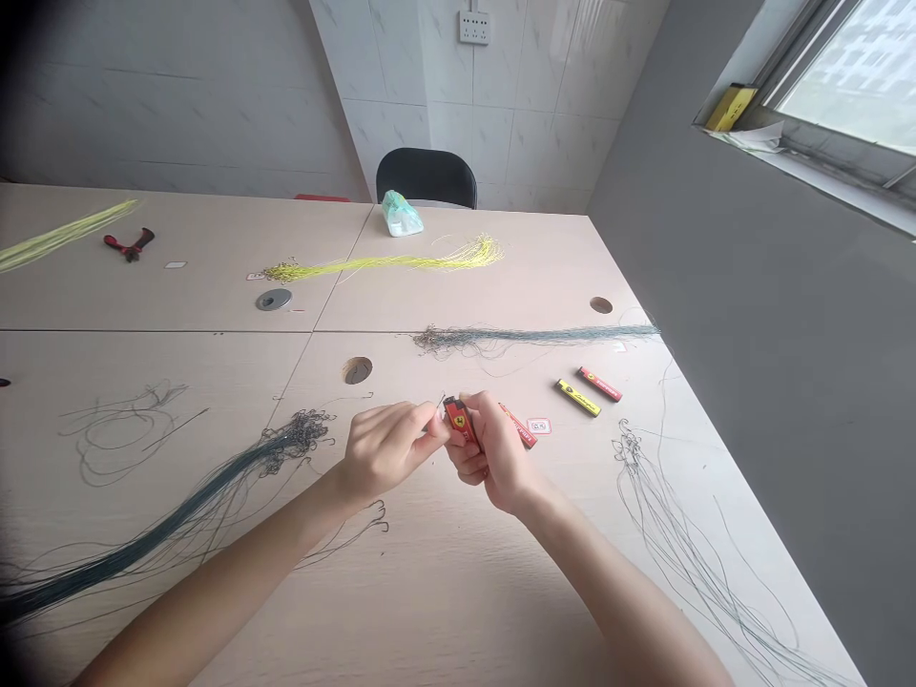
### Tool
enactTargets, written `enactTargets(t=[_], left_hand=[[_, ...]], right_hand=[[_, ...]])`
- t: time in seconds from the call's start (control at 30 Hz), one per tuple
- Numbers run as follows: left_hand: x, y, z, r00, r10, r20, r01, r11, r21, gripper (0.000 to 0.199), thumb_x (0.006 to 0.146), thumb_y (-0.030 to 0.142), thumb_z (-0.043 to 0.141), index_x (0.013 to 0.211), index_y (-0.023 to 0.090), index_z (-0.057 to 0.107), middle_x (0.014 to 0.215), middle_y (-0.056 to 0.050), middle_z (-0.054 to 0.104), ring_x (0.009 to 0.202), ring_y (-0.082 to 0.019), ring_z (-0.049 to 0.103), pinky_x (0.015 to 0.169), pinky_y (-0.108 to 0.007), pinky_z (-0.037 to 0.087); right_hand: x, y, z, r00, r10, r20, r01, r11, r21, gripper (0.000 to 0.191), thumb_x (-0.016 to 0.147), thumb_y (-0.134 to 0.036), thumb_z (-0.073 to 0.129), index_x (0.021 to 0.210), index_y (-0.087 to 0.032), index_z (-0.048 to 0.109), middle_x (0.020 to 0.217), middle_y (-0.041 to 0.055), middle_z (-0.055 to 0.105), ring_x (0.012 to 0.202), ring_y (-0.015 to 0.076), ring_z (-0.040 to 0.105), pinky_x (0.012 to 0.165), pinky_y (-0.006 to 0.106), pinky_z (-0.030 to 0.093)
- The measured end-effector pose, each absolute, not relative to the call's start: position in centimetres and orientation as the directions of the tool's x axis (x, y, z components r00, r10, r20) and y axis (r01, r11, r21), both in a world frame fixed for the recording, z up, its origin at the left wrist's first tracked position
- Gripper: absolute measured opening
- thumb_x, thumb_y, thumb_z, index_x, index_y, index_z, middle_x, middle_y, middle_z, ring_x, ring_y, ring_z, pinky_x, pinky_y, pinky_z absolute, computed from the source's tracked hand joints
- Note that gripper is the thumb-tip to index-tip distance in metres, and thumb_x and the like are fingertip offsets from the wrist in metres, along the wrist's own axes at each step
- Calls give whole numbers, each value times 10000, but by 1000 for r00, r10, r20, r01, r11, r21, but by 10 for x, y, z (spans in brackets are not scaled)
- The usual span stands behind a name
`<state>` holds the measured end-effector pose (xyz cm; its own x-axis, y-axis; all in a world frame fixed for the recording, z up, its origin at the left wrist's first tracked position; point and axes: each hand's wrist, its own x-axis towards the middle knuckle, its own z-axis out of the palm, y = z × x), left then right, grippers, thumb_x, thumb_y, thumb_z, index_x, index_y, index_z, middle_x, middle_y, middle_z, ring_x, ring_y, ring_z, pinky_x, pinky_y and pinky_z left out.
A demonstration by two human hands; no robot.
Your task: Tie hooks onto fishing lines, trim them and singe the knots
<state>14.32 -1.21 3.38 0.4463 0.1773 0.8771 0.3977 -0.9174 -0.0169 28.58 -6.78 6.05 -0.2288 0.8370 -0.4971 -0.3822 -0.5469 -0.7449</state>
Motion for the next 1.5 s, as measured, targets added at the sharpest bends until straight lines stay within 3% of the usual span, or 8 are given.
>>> enactTargets(t=[1.5], left_hand=[[146, -12, 32, 419, 200, 886, 382, -924, 28, 212, 847, 14, 574, 798, 195, 474, 502, 106, 403, 412, -65, 361, 428, -232, 282]], right_hand=[[286, -66, 61, -238, 834, -497, -406, -550, -730, 356, 776, -468, 392, 545, -209, 313, 499, -89, 164, 464, 64, 63, 426, 211, 68]])
